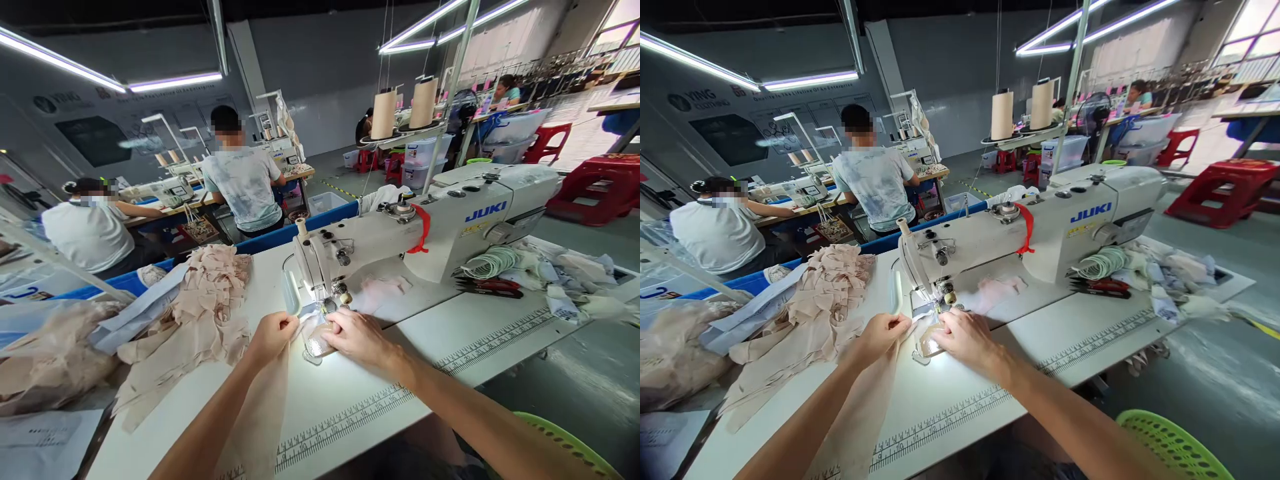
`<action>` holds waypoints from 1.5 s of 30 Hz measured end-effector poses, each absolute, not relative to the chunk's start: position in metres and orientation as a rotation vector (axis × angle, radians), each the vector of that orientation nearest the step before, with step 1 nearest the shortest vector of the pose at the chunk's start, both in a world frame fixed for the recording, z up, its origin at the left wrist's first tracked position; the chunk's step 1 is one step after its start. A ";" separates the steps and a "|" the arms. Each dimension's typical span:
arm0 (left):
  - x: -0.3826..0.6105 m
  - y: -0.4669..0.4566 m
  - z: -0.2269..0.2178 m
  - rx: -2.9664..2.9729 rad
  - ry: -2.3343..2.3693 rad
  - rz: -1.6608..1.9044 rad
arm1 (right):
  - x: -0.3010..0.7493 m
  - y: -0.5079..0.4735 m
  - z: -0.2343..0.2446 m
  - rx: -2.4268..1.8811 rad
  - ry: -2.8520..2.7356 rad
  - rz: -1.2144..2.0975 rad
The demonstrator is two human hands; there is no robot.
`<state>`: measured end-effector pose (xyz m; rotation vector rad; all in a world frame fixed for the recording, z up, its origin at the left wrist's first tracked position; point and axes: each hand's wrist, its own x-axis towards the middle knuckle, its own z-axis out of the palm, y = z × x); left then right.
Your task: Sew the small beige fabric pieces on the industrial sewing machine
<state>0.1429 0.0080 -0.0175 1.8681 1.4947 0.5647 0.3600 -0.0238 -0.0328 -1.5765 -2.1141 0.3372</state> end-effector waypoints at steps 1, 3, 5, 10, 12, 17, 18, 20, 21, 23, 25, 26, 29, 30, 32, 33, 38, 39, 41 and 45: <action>0.142 0.002 -0.013 1.796 1.450 0.595 | 0.356 -0.025 -0.031 -1.623 -2.090 0.419; 0.141 -0.012 -0.005 1.730 1.396 0.650 | 0.346 -0.026 -0.029 -1.650 -2.048 0.526; 0.140 -0.027 0.002 1.710 1.372 0.681 | 0.337 -0.025 -0.031 -1.634 -2.018 0.558; 0.122 -0.053 -0.001 1.550 1.375 0.846 | 0.323 -0.024 -0.038 -1.477 -1.987 0.600; 0.107 -0.057 -0.008 1.439 1.382 0.884 | 0.323 -0.024 -0.038 -1.395 -1.970 0.633; 0.074 -0.070 -0.009 1.364 1.397 0.771 | 0.326 -0.023 -0.036 -1.264 -1.933 0.857; 0.069 -0.073 -0.008 1.382 1.408 0.747 | 0.326 -0.023 -0.036 -1.259 -1.939 0.886; 0.059 -0.079 -0.008 1.464 1.451 0.683 | 0.327 -0.026 -0.037 -1.275 -1.977 0.863; 0.054 -0.082 -0.010 1.528 1.482 0.645 | 0.328 -0.028 -0.038 -1.287 -2.007 0.819; 0.042 -0.084 -0.015 1.679 1.569 0.556 | 0.331 -0.031 -0.041 -1.303 -2.075 0.715; 0.028 -0.082 -0.020 1.833 1.707 0.470 | 0.335 -0.032 -0.046 -1.319 -2.188 0.524; 0.021 -0.080 -0.022 1.909 1.782 0.432 | 0.338 -0.032 -0.048 -1.329 -2.249 0.393; 0.004 -0.070 -0.023 2.161 1.974 0.438 | 0.347 -0.029 -0.057 -1.348 -2.352 -0.032; -0.002 -0.066 -0.023 2.246 2.014 0.468 | 0.350 -0.028 -0.059 -1.348 -2.347 -0.116; -0.011 -0.057 -0.023 2.416 2.043 0.503 | 0.356 -0.027 -0.064 -1.334 -2.307 -0.217; -0.014 -0.053 -0.025 2.494 2.034 0.495 | 0.358 -0.027 -0.065 -1.321 -2.282 -0.239; -0.024 -0.035 -0.038 2.591 1.874 0.630 | 0.362 -0.029 -0.067 -1.281 -2.211 -0.199; -0.025 -0.032 -0.040 2.534 1.855 0.760 | 0.363 -0.029 -0.066 -1.286 -2.208 -0.177; -0.026 -0.029 -0.040 2.353 1.839 1.042 | 0.364 -0.029 -0.064 -1.292 -2.199 -0.103; -0.032 -0.030 -0.024 1.886 1.968 1.342 | 0.370 -0.027 -0.060 -1.268 -2.155 0.036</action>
